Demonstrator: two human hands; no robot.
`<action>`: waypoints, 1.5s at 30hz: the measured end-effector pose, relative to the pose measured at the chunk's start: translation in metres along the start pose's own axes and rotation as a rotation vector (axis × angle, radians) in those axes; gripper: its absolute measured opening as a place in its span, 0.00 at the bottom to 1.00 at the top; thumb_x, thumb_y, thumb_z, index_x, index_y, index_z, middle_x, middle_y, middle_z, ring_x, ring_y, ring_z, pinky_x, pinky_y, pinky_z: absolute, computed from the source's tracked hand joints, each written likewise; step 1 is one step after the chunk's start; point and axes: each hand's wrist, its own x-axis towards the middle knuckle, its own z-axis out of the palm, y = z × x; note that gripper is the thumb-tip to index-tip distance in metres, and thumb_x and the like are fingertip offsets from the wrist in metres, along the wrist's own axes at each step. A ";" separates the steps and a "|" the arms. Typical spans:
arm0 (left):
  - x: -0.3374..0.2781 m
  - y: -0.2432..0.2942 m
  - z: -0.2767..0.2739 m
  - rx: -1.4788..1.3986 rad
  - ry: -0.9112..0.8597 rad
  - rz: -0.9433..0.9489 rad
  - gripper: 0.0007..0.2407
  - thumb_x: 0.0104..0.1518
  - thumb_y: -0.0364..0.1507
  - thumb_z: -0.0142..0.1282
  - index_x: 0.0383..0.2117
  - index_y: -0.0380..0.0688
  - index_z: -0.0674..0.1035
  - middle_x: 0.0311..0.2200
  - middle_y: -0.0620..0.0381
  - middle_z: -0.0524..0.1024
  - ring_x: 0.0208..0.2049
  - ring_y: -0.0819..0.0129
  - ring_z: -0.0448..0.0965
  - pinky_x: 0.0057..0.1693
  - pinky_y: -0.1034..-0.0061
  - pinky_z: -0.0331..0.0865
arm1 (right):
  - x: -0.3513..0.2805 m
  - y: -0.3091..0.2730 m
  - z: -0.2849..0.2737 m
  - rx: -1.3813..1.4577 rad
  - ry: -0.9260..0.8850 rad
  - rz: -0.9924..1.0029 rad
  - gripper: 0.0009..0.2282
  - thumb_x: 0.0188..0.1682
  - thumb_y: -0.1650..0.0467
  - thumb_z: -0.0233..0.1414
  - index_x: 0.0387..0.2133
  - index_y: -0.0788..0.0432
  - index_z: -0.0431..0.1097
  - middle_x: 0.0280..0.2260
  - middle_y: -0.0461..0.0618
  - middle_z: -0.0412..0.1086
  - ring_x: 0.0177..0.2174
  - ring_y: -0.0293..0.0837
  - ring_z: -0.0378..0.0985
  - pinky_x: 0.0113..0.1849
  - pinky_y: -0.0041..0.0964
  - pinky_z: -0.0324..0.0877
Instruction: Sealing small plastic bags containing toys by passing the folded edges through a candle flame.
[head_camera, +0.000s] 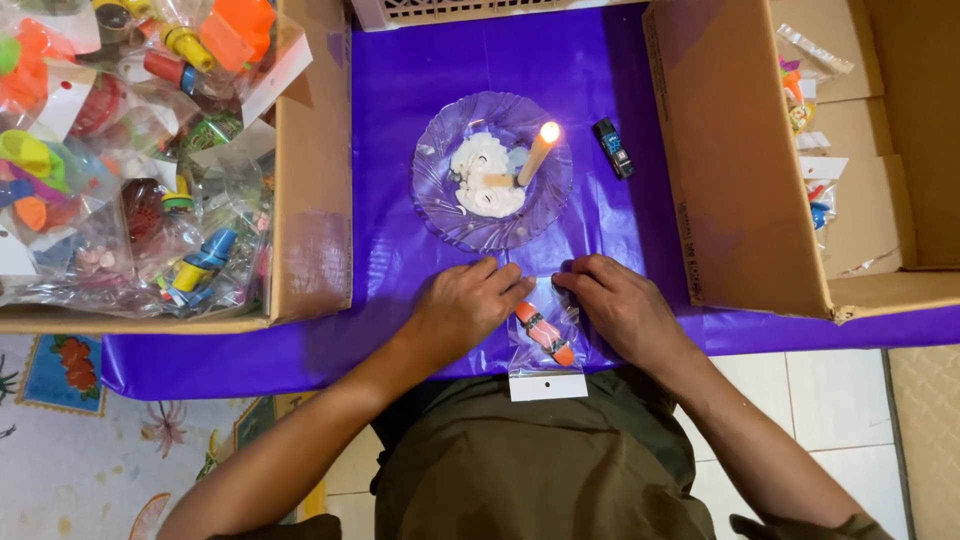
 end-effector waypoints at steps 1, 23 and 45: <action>0.000 0.000 0.002 -0.003 -0.002 0.000 0.04 0.62 0.28 0.53 0.34 0.53 0.80 0.28 0.65 0.68 0.31 0.69 0.72 0.30 0.78 0.69 | 0.000 -0.001 -0.001 0.001 -0.001 0.003 0.06 0.54 0.75 0.51 0.38 0.55 0.76 0.36 0.47 0.71 0.37 0.49 0.79 0.37 0.40 0.76; -0.018 0.028 0.010 0.163 -0.060 -0.062 0.15 0.57 0.27 0.49 0.51 0.53 0.77 0.39 0.61 0.74 0.26 0.67 0.77 0.30 0.76 0.69 | -0.015 -0.001 0.006 -0.096 0.047 -0.057 0.11 0.52 0.77 0.48 0.41 0.54 0.77 0.39 0.47 0.72 0.33 0.50 0.76 0.35 0.42 0.72; -0.034 0.025 0.005 0.144 -0.018 -0.168 0.18 0.60 0.27 0.49 0.58 0.58 0.77 0.43 0.70 0.78 0.23 0.67 0.75 0.28 0.74 0.71 | -0.026 0.010 -0.002 -0.144 -0.006 0.030 0.22 0.50 0.80 0.42 0.46 0.41 0.78 0.41 0.50 0.64 0.36 0.56 0.68 0.36 0.46 0.63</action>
